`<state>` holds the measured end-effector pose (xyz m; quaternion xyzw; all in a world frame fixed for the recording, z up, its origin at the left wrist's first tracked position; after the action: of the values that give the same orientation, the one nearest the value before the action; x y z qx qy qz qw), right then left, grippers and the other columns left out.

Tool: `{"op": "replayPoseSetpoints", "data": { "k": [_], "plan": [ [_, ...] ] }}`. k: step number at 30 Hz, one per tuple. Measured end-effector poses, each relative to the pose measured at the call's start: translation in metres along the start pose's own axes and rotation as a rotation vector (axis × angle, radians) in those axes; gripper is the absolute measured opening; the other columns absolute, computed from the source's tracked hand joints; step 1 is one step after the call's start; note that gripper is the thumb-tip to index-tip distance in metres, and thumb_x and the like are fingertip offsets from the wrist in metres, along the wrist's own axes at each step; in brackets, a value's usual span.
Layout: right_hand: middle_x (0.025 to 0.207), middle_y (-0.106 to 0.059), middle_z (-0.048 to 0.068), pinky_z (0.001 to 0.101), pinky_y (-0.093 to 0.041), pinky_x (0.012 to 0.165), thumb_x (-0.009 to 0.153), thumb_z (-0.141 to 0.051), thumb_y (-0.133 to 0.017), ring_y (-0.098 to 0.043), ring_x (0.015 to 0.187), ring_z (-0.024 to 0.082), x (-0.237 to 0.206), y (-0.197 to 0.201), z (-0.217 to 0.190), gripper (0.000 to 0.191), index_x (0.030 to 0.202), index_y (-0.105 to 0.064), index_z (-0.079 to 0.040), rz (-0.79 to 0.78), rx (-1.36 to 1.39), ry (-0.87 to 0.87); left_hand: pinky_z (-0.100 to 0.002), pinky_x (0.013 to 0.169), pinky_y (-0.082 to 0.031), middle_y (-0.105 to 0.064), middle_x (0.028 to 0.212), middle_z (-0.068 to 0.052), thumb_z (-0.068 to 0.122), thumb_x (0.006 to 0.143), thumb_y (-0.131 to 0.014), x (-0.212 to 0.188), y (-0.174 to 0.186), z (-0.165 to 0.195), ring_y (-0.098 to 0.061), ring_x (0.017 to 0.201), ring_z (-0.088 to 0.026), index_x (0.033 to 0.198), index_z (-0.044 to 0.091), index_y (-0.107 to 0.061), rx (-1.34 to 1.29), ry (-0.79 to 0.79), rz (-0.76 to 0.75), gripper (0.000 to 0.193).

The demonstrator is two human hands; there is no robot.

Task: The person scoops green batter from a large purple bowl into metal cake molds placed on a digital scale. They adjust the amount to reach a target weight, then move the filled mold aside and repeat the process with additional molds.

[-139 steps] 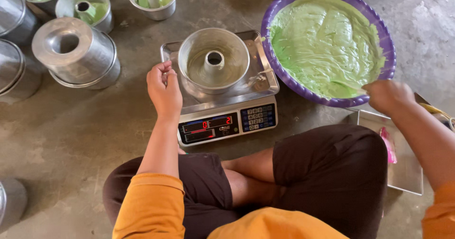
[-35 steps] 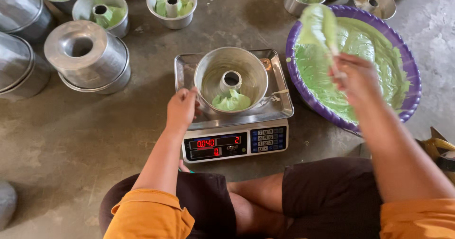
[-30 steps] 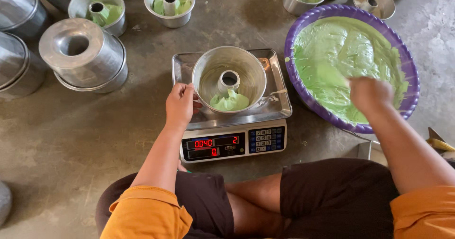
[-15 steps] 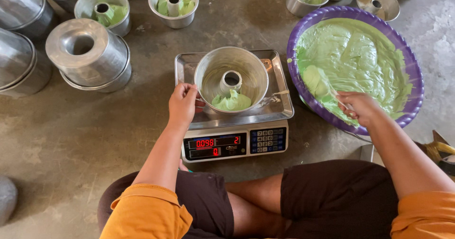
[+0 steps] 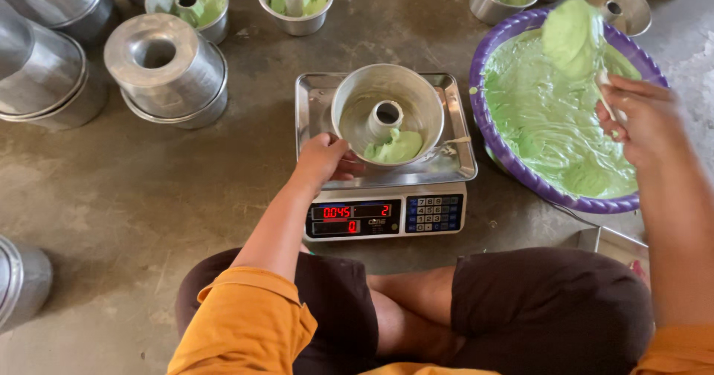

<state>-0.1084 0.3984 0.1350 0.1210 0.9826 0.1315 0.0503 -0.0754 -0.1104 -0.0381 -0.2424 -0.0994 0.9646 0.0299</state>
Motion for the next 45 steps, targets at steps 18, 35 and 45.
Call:
{"op": "replayPoseSetpoints", "data": {
  "k": [18, 35, 45],
  "plan": [
    [0.085, -0.062, 0.002, 0.0376, -0.052, 0.059, 0.089, -0.005, -0.067, -0.063, 0.07, 0.022, -0.174, -0.261, -0.066, 0.041, 0.127, -0.075, -0.018, -0.074, -1.031, 1.094, -0.033, 0.051, -0.056, -0.069, 0.086, -0.01, 0.033, 0.099, -0.062, 0.012, 0.037, 0.021, -0.074, 0.067, -0.02, 0.098, 0.003, -0.061, 0.019, -0.281, 0.261, 0.03],
    [0.084, -0.066, 0.014, 0.0243, -0.043, 0.045, 0.098, -0.005, -0.062, -0.055, 0.057, 0.015, -0.066, -0.189, 0.043, 0.035, 0.133, -0.066, -0.002, -0.236, 0.33, -0.203, -0.035, 0.047, -0.057, -0.072, 0.084, -0.013, 0.026, 0.091, -0.056, -0.003, -0.021, -0.015, -0.078, 0.061, -0.024, 0.102, 0.003, -0.062, -0.11, 0.068, 0.009, 0.025],
    [0.121, -0.077, 0.006, 0.0372, -0.054, 0.069, 0.113, -0.029, -0.056, -0.069, 0.085, 0.024, -0.023, 0.029, 0.065, 0.03, 0.14, -0.068, -0.036, 0.019, -1.53, 0.217, -0.03, 0.046, -0.05, -0.064, 0.076, -0.008, 0.049, 0.1, -0.051, -0.018, 0.029, 0.034, -0.069, 0.055, -0.019, 0.097, 0.0, -0.061, 0.144, -0.23, 0.338, 0.05]
  ]
}}
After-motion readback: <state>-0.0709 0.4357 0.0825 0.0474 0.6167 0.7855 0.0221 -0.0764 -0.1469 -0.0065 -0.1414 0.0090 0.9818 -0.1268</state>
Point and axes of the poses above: each hand's wrist, its own x-axis towards the middle knuckle, its own y-axis out of the back of the hand, z = x × y, the point moved 8 cm from there along x, towards the middle knuckle
